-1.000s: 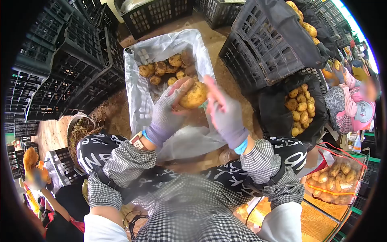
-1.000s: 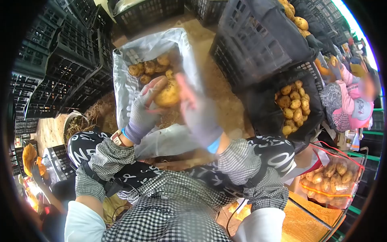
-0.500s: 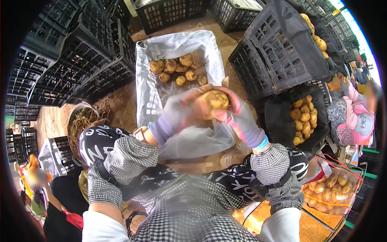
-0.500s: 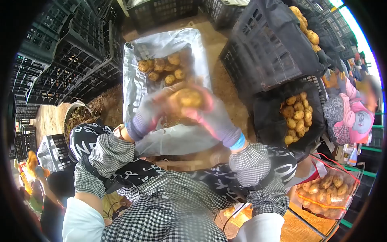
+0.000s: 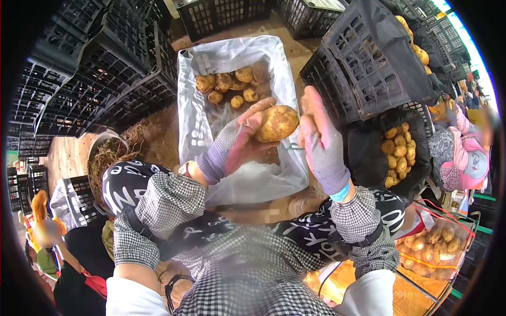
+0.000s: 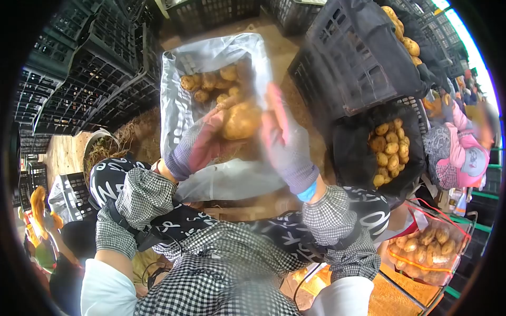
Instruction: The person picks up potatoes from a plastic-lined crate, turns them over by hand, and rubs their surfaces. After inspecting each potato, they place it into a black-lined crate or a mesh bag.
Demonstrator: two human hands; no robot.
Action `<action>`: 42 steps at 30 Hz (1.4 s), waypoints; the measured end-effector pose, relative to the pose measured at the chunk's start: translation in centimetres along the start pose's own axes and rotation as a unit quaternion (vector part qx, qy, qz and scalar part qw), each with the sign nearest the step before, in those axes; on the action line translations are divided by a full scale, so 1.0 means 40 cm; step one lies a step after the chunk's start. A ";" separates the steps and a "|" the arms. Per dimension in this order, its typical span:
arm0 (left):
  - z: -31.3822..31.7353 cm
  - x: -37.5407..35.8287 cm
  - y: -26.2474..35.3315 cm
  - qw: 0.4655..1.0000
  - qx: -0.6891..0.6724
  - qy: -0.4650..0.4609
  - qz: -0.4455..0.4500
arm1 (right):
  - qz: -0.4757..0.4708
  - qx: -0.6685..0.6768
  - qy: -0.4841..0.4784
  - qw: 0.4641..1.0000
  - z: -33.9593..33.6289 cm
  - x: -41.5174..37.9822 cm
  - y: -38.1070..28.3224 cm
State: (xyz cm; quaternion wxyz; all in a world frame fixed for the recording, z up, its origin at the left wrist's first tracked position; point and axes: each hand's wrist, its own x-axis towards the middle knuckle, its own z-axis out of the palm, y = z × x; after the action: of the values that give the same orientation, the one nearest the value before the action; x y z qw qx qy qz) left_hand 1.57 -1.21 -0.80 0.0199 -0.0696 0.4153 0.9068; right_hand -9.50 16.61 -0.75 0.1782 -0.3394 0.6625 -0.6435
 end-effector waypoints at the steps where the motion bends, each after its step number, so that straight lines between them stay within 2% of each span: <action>1: 0.001 -0.004 -0.004 1.000 0.009 0.007 -0.006 | 0.043 -0.055 0.007 0.998 0.018 -0.001 -0.022; 2: 0.002 -0.005 -0.006 1.000 0.019 0.012 -0.012 | 0.084 -0.109 0.014 0.990 0.031 -0.002 -0.039; 3: 0.002 -0.005 -0.007 0.999 0.029 0.017 -0.017 | 0.055 -0.180 -0.030 0.982 0.037 -0.009 -0.049; 5: -0.029 0.006 -0.016 0.998 -0.039 -0.031 -0.037 | -0.007 -0.317 -0.124 0.940 0.049 -0.030 -0.064; 6: -0.029 0.006 -0.014 0.998 -0.047 -0.027 -0.033 | -0.064 -0.309 -0.104 0.943 0.072 -0.039 -0.046; 8: -0.017 0.004 -0.014 0.999 -0.039 0.005 -0.012 | -0.037 -0.284 -0.050 0.957 0.053 -0.021 -0.034; 10: -0.008 0.003 -0.018 0.999 -0.011 0.032 0.003 | 0.040 -0.259 -0.013 0.965 0.029 0.011 -0.048; 12: -0.013 0.003 -0.022 0.999 0.013 0.035 0.005 | -0.011 -0.256 -0.043 0.966 0.041 -0.009 -0.023; 14: -0.019 -0.004 -0.021 0.998 0.022 0.057 -0.008 | -0.021 -0.241 -0.032 0.970 0.073 -0.032 -0.012; 17: -0.014 -0.011 -0.019 0.995 0.078 0.063 -0.013 | 0.093 -0.051 0.034 0.994 0.016 0.020 0.007; 18: -0.007 -0.009 -0.012 0.993 0.104 0.060 -0.006 | 0.149 -0.055 0.013 0.987 0.009 0.018 -0.007; 20: 0.005 -0.012 0.001 0.995 0.059 0.079 -0.012 | 0.138 -0.085 -0.035 0.986 0.031 0.001 -0.054; 22: 0.012 -0.022 0.006 0.995 0.034 0.098 -0.010 | 0.088 -0.066 -0.004 0.994 0.054 -0.014 0.000; 24: 0.003 -0.022 0.003 0.992 0.084 0.097 -0.007 | 0.020 -0.092 0.054 0.994 0.046 0.001 0.065; 27: -0.002 -0.013 -0.011 0.986 0.122 0.100 0.047 | 0.192 0.044 0.077 0.977 -0.010 0.010 0.012; 29: -0.012 -0.003 -0.026 0.981 0.135 0.104 0.090 | 0.221 0.146 0.065 0.962 -0.010 0.004 0.017; 30: -0.021 0.003 -0.033 0.979 0.143 0.103 0.104 | 0.320 0.117 0.045 0.939 0.011 0.023 -0.043; 31: -0.021 0.006 -0.033 0.976 0.151 0.103 0.116 | 0.301 0.133 0.010 0.944 0.024 0.022 -0.044; 32: -0.015 0.005 -0.034 0.932 0.304 0.115 0.160 | 0.281 0.150 -0.024 0.948 0.034 0.017 -0.044; 33: 0.003 0.006 -0.029 0.862 0.450 0.122 0.199 | 0.262 0.167 -0.057 0.949 0.041 0.012 -0.042; 34: 0.013 0.005 -0.025 0.768 0.583 0.124 0.233 | 0.251 0.173 -0.068 0.950 0.036 0.007 -0.034; 37: 0.009 -0.002 -0.017 0.835 0.514 0.061 0.187 | 0.231 0.158 -0.082 0.957 0.026 0.008 -0.043; 38: -0.028 0.004 -0.025 0.836 0.509 0.031 0.200 | 0.224 0.153 -0.082 0.959 0.025 0.013 -0.050; 39: -0.023 0.002 0.003 0.932 0.337 0.029 0.128 | 0.224 0.161 -0.075 0.958 0.025 0.007 -0.054; 40: -0.003 -0.004 0.040 0.988 0.148 0.024 0.048 | 0.226 0.169 -0.065 0.957 0.026 0.000 -0.057; 41: 0.007 -0.005 0.061 0.998 -0.048 0.016 -0.031 | 0.185 0.135 -0.066 0.971 0.027 0.001 -0.049; 42: -0.002 -0.003 0.050 0.996 0.087 0.019 0.003 | 0.145 0.101 -0.066 0.982 0.028 -0.002 -0.033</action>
State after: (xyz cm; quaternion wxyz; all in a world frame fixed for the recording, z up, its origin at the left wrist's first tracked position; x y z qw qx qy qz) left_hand 1.51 -2.56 0.66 0.0153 -0.0833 0.4930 0.8659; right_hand -8.39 15.92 0.41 0.3462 -0.2623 0.6230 -0.6505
